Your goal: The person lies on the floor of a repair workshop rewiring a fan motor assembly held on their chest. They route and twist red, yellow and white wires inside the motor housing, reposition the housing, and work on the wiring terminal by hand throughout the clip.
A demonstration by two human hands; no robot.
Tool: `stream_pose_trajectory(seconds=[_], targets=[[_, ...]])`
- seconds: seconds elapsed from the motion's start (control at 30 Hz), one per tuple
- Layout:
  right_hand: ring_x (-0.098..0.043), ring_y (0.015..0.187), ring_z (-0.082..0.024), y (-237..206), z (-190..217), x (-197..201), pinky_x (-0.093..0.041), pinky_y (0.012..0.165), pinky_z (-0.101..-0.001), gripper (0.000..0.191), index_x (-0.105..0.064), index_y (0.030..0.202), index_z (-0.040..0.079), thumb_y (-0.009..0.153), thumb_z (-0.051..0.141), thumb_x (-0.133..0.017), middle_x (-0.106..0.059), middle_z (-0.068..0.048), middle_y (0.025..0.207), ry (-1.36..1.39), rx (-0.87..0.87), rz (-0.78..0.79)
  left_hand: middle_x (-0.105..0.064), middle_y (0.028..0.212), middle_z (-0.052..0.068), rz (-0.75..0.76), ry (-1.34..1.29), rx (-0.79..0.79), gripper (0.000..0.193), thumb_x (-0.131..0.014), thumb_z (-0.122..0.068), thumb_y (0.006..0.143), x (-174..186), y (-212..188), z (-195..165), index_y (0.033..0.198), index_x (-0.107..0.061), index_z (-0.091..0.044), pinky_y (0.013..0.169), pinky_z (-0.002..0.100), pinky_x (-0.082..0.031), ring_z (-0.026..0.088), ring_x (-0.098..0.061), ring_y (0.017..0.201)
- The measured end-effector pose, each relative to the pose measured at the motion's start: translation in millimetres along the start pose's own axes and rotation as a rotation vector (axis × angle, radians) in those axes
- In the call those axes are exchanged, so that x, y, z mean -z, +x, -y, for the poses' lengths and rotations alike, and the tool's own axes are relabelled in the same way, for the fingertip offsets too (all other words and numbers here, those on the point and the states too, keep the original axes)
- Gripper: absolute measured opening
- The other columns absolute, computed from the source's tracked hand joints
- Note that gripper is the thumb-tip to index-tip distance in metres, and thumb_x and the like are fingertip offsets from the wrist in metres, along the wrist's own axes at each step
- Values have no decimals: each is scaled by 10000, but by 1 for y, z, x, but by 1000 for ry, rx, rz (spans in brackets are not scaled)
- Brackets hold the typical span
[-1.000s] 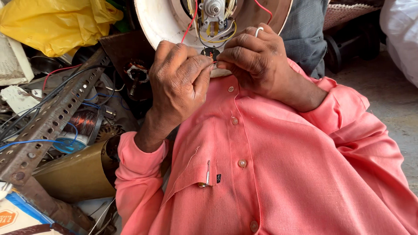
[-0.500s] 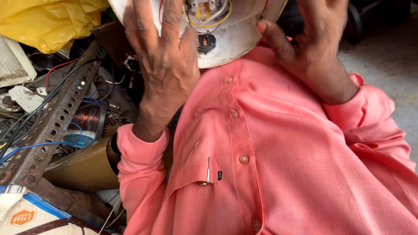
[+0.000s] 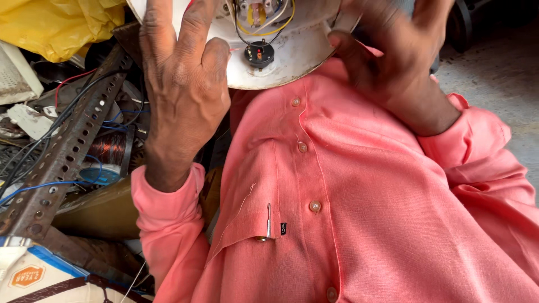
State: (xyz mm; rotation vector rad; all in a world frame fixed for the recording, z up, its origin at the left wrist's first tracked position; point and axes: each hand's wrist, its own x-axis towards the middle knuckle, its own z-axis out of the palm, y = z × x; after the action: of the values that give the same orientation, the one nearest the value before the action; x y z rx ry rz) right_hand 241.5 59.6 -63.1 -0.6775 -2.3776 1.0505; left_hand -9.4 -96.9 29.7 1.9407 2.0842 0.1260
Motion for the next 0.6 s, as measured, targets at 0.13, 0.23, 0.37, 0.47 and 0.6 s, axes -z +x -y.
stream_pose_trajectory(seconds=[0.13, 0.23, 0.37, 0.47, 0.6], targets=[[-428, 1349, -406, 16, 16, 0, -375, 1076, -575, 412, -740, 1247, 142, 944, 409, -818, -422, -176, 1541, -126, 295, 278, -530, 1382, 196, 4, 55, -52, 112, -583, -2, 994, 1, -4, 3, 927, -615, 81, 1131, 534, -394, 383, -434, 1340], [-388, 1315, -414, 37, 27, -6, -361, 1029, -614, 561, -751, 1162, 145, 887, 633, -787, -392, -153, 1606, -251, 311, 491, -542, 1245, 183, -10, 50, -107, 148, -623, -39, 997, -4, 1, 7, 906, -634, 76, 1109, 540, -419, 360, -483, 1256], [-363, 1385, -388, 46, 36, -3, -342, 1054, -610, 740, -701, 1387, 172, 880, 711, -722, -354, -132, 1617, -294, 264, 528, -541, 1150, 164, -26, 27, -118, 136, -658, -43, 1009, -6, 5, 5, 913, -628, 48, 1022, 515, -438, 347, -521, 1157], [-379, 1386, -380, 42, 34, 3, -345, 1057, -603, 733, -641, 1499, 231, 930, 690, -694, -334, -137, 1616, -321, 244, 530, -499, 1337, 235, -95, -170, 91, 146, -578, 0, 1032, -10, 7, -5, 1116, -608, 115, 1054, 500, -434, 395, -489, 1159], [-396, 1378, -381, 33, 29, 5, -349, 1053, -602, 747, -605, 1541, 220, 989, 720, -649, -312, -162, 1593, -324, 228, 484, -480, 1289, 201, -86, -70, 51, 187, -567, -23, 1071, -13, 12, -9, 1199, -577, 113, 1050, 476, -434, 383, -492, 1176]])
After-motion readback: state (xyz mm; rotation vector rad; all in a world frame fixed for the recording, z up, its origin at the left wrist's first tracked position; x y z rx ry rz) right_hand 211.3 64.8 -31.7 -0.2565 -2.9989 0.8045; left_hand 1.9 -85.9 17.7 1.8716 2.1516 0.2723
